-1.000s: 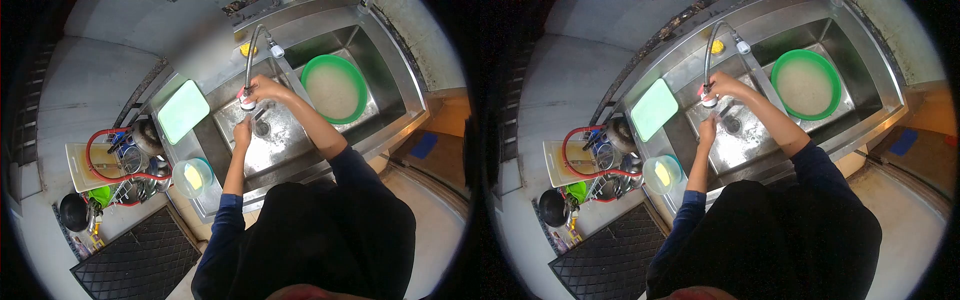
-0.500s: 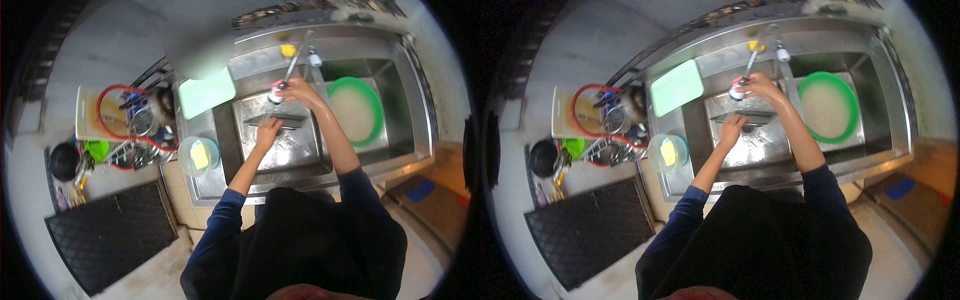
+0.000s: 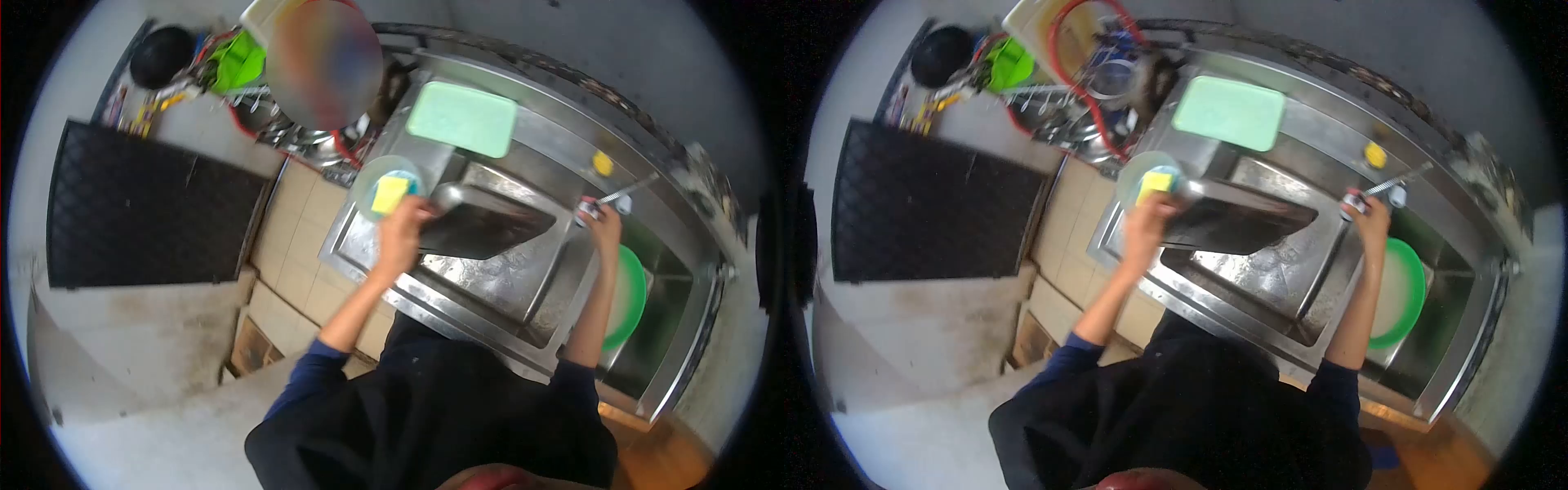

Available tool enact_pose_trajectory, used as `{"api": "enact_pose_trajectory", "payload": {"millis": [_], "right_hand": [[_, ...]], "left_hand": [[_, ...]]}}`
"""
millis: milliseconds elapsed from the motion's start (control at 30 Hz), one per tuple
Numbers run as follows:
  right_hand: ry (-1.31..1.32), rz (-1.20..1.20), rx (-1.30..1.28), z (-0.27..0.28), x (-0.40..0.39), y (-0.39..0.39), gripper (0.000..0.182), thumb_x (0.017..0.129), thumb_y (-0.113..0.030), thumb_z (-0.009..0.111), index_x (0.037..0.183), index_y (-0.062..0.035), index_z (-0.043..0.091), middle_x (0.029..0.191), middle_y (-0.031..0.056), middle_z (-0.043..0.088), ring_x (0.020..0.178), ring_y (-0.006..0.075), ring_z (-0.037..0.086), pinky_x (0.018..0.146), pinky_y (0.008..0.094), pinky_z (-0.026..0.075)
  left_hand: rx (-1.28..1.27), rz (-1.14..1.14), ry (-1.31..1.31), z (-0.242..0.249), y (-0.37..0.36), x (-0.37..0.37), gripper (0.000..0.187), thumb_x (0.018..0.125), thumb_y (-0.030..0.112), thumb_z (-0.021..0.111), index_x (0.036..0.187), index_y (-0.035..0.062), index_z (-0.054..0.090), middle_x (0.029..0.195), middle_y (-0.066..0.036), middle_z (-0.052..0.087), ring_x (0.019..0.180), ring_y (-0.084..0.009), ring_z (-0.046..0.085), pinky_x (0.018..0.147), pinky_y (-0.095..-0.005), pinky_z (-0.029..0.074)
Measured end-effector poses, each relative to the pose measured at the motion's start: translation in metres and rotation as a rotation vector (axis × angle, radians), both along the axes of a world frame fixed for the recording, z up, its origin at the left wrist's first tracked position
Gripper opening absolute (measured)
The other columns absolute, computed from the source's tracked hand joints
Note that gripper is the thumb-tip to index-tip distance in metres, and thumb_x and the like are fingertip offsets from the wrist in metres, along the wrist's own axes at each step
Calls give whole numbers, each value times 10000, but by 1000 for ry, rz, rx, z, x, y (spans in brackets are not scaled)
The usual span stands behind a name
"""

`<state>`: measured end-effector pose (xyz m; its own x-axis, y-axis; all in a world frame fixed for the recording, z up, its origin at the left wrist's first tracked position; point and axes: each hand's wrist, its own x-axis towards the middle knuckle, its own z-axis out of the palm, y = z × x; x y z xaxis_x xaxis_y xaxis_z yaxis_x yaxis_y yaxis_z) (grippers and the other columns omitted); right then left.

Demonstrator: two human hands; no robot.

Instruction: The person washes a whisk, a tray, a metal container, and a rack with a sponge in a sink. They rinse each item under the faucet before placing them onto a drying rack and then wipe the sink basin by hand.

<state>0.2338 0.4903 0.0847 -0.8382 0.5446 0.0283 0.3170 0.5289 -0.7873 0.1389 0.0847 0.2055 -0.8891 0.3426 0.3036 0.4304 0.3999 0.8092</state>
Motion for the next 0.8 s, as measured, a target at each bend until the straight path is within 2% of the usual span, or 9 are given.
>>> {"api": "enact_pose_trajectory", "payload": {"millis": [133, 300, 467, 500, 567, 600, 633, 700, 800], "right_hand": [[50, 43, -160, -1, 0, 5, 372, 691, -98, 748, 1042, -33, 641, 861, 19, 622, 758, 95, 551, 711, 235, 442], [-1, -156, -426, 12, -7, -12, 366, 757, -40, 684, 1114, -80, 614, 861, -47, 529, 705, 38, 478, 594, 165, 380], [43, -421, -418, -4, -10, -19, 392, 797, -83, 630, 1182, -91, 555, 1148, 47, 535, 952, 160, 525, 766, 293, 441], [88, -453, -414, -12, -9, -17, 377, 805, -100, 620, 1174, -72, 551, 1149, 68, 534, 969, 201, 531, 799, 343, 463], [108, -394, -235, -66, 30, 63, 410, 774, -172, 651, 1158, -65, 555, 1106, 85, 550, 959, 213, 534, 762, 337, 467], [-43, -641, -244, -27, 5, 17, 455, 756, -205, 666, 1171, -63, 545, 1093, 96, 558, 958, 217, 535, 770, 353, 460], [77, -370, 56, -73, 46, 98, 476, 759, -227, 663, 1190, -69, 537, 1088, 117, 566, 961, 226, 536, 812, 367, 442], [-169, -376, 286, -60, 60, 141, 385, 878, -230, 499, 1245, -117, 508, 1248, 110, 461, 1113, 234, 459, 884, 344, 425], [-239, -240, 439, -26, -54, 48, 378, 877, -229, 499, 1234, -109, 512, 1239, 116, 468, 1109, 244, 462, 884, 353, 424]], "left_hand": [[-206, 600, 178, 131, -156, -16, 366, 935, 369, 434, 936, 21, 546, 790, -53, 539, 708, -136, 496, 616, -284, 405], [296, 943, 67, 108, -372, -10, 288, 937, 195, 456, 1119, -28, 474, 1000, -76, 536, 890, -155, 497, 807, -285, 413], [252, 1305, -138, -116, -524, -45, 326, 925, 147, 435, 1194, -35, 409, 1094, -146, 514, 1008, -220, 502, 890, -349, 404], [536, 1203, 23, -173, -520, -66, 308, 918, 137, 414, 1178, -26, 404, 1089, -157, 510, 1017, -236, 512, 892, -368, 420], [809, 1307, -162, -329, -550, -102, 328, 891, 149, 380, 1181, -3, 400, 1092, -158, 498, 965, -242, 534, 849, -361, 452], [655, 1310, -129, -450, -573, -113, 382, 876, 172, 386, 1212, -10, 389, 1106, -169, 495, 999, -260, 522, 885, -364, 427], [472, 1518, -187, -508, -556, -140, 434, 865, 175, 389, 1247, -29, 376, 1112, -184, 498, 1018, -280, 505, 916, -358, 389], [642, 1663, -297, -539, -495, -203, 492, 868, 180, 406, 1310, -25, 342, 1248, -206, 472, 1105, -277, 481, 931, -340, 365], [419, 1664, -437, -626, -452, -270, 451, 880, 89, 382, 1330, 60, 358, 1075, -136, 565, 928, -245, 559, 827, -324, 430]]}}
